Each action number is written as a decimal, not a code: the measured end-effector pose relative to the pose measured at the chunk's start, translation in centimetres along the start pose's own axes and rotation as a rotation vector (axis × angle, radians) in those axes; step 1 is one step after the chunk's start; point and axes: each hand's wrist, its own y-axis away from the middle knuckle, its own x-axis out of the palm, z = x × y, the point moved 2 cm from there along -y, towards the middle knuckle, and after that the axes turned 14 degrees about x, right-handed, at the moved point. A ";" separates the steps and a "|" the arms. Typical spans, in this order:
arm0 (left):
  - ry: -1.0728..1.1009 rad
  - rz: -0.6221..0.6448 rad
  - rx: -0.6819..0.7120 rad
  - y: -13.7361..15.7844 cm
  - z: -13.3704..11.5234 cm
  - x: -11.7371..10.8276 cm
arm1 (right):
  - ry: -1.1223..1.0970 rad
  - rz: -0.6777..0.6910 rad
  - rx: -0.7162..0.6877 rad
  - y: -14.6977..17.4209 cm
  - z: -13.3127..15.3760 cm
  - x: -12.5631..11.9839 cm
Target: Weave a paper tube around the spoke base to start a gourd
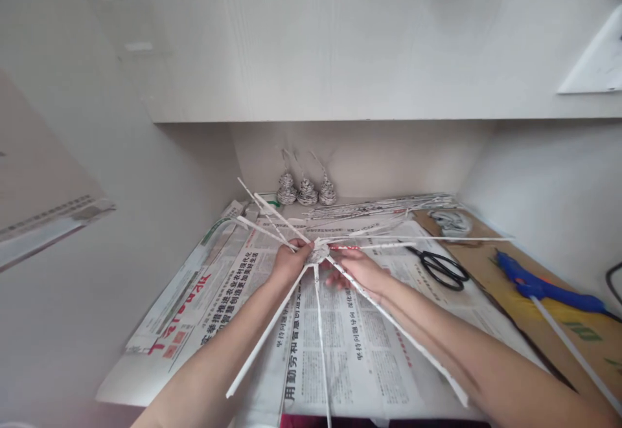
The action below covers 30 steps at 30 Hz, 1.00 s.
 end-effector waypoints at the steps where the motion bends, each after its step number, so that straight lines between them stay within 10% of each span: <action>1: -0.030 0.005 0.002 0.2 -0.2 0.2 | -0.120 0.052 0.009 0.0 -0.1 0.2; 5: -0.093 0.030 0.069 0.8 -1.2 0.9 | -0.282 0.121 0.019 -0.5 -0.3 0.8; 10: -0.090 0.125 0.076 1.4 -1.4 1.8 | -0.202 -0.262 -0.061 -2.0 -1.1 0.6; 16: -0.001 0.208 0.025 1.5 -1.5 2.1 | -0.182 -0.407 -0.076 -2.0 -0.9 -0.3; 23: 0.347 0.549 -0.071 1.5 -3.3 1.5 | -0.138 -0.262 -0.004 -2.2 0.9 -5.1; 30: 0.278 0.398 -0.203 1.9 -1.8 2.8 | -0.029 -0.361 -0.090 -1.0 2.1 -6.8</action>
